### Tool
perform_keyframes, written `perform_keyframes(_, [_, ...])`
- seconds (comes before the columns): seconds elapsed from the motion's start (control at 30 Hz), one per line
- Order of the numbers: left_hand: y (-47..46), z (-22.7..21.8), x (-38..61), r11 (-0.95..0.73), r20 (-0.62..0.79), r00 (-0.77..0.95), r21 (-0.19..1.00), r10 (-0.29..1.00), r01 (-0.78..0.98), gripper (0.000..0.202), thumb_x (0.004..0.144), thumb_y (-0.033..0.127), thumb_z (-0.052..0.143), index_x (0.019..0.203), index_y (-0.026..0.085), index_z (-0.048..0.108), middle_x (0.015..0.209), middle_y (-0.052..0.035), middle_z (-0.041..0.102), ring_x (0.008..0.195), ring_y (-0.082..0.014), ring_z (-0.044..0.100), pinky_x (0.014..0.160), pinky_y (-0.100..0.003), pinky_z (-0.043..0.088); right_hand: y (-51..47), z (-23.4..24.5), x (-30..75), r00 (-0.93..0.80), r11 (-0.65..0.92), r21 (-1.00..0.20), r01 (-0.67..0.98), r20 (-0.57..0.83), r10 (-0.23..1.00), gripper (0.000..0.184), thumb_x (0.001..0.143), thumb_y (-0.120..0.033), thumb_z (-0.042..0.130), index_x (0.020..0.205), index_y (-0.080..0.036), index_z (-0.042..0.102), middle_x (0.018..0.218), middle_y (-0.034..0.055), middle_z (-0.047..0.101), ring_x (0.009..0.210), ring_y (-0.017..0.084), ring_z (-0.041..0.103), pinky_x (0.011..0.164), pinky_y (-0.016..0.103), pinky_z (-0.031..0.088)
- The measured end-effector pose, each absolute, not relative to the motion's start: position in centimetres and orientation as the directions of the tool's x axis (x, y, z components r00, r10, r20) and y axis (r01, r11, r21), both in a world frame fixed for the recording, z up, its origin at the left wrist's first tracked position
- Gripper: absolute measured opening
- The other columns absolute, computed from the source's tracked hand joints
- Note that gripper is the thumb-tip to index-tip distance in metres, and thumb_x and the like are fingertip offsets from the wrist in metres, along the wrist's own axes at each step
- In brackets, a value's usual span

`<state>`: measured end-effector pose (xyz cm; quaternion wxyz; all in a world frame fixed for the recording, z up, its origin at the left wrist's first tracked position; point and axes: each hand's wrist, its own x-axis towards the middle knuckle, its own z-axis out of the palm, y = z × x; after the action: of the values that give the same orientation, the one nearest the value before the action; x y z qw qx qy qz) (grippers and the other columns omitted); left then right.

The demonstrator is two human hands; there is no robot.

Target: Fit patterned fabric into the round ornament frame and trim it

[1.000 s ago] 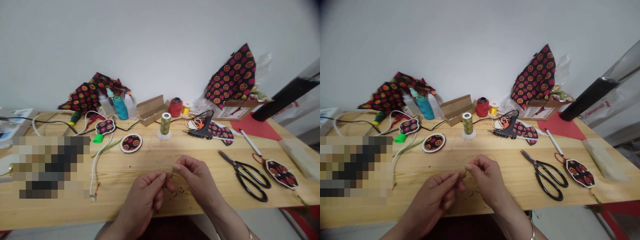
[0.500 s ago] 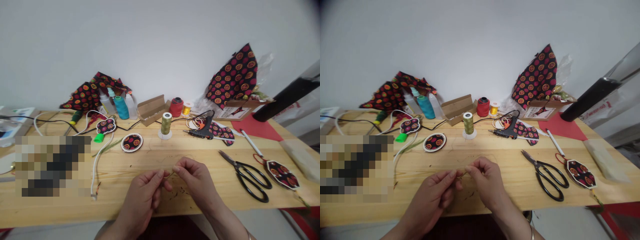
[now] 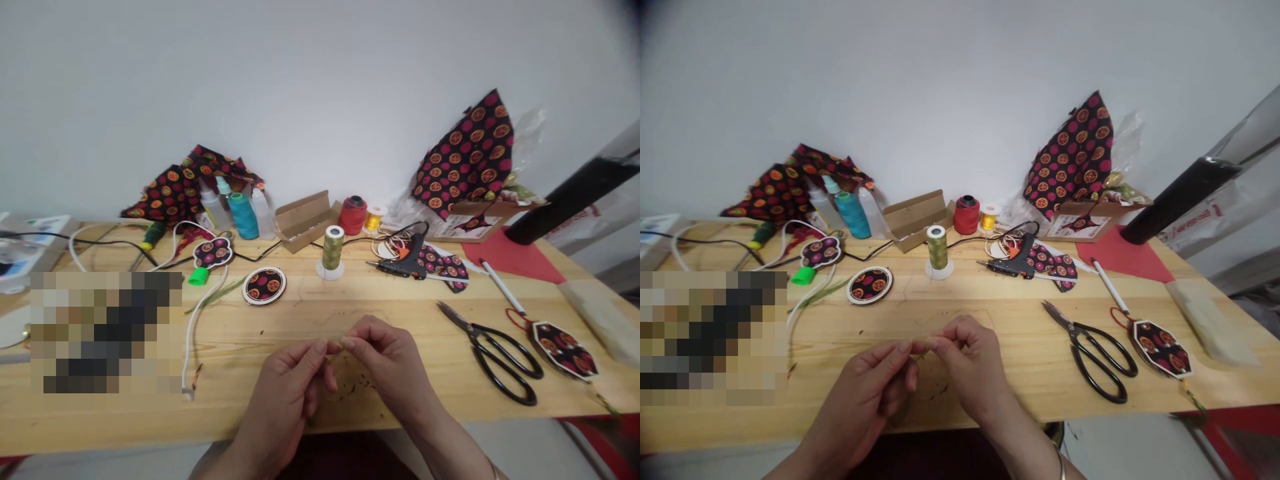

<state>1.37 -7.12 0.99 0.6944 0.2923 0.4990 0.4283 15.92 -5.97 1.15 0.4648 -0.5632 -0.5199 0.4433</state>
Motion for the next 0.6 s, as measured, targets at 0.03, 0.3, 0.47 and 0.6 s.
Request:
perform_keyframes(0.03, [-7.11, 1.03, 1.4, 0.462, -0.443, 0.134, 0.834, 0.886, -0.302, 0.024, 0.074, 0.038, 0.069, 0.072, 0.014, 0.071, 0.046, 0.0032, 0.057, 0.035, -0.0024, 0.029, 0.037, -0.017, 0.016, -6.01, 1.19, 15.91, 0.064, -0.023, -0.985, 0.169, -0.013, 0.998, 0.017, 0.071, -0.027, 0.066, 0.057, -0.018, 0.065, 0.059, -0.0007, 0.056, 0.06, 0.013, 0.051, 0.059, 0.027, 0.041])
perform_keyframes(0.3, [-7.15, 0.55, 1.3, 0.459, -0.435, 0.146, 0.842, 0.888, -0.284, 0.026, 0.075, 0.04, 0.067, 0.072, 0.015, 0.072, 0.046, 0.0037, 0.056, 0.035, -0.0031, 0.027, 0.036, -0.017, 0.016, -6.03, 1.54, 15.72, 0.062, 0.003, -0.989, 0.147, 0.012, 0.998, 0.011, 0.068, -0.023, 0.069, 0.058, -0.021, 0.071, 0.058, -0.0004, 0.059, 0.06, 0.014, 0.053, 0.059, 0.027, 0.042])
perform_keyframes(0.47, [-7.34, 0.31, 1.18, 0.442, -0.418, 0.15, 0.873, 0.896, -0.207, 0.028, 0.079, 0.04, 0.064, 0.074, 0.014, 0.071, 0.048, 0.003, 0.055, 0.037, -0.0038, 0.028, 0.039, -0.019, 0.017, -6.12, 1.54, 15.67, 0.054, 0.001, -0.986, 0.167, 0.01, 0.999, 0.011, 0.069, -0.023, 0.068, 0.058, -0.02, 0.071, 0.059, 0.0003, 0.059, 0.061, 0.014, 0.054, 0.06, 0.027, 0.042])
perform_keyframes(0.6, [-7.43, 0.52, 1.19, 0.447, -0.419, 0.181, 0.879, 0.89, -0.165, 0.037, 0.079, 0.044, 0.062, 0.059, 0.014, 0.066, 0.042, 0.005, 0.044, 0.038, -0.0047, 0.025, 0.041, -0.021, 0.014, -6.23, 1.8, 15.64, 0.03, 0.014, -0.98, 0.197, 0.021, 0.999, 0.014, 0.071, -0.024, 0.064, 0.058, -0.02, 0.067, 0.061, 0.0007, 0.06, 0.063, 0.015, 0.055, 0.062, 0.028, 0.042])
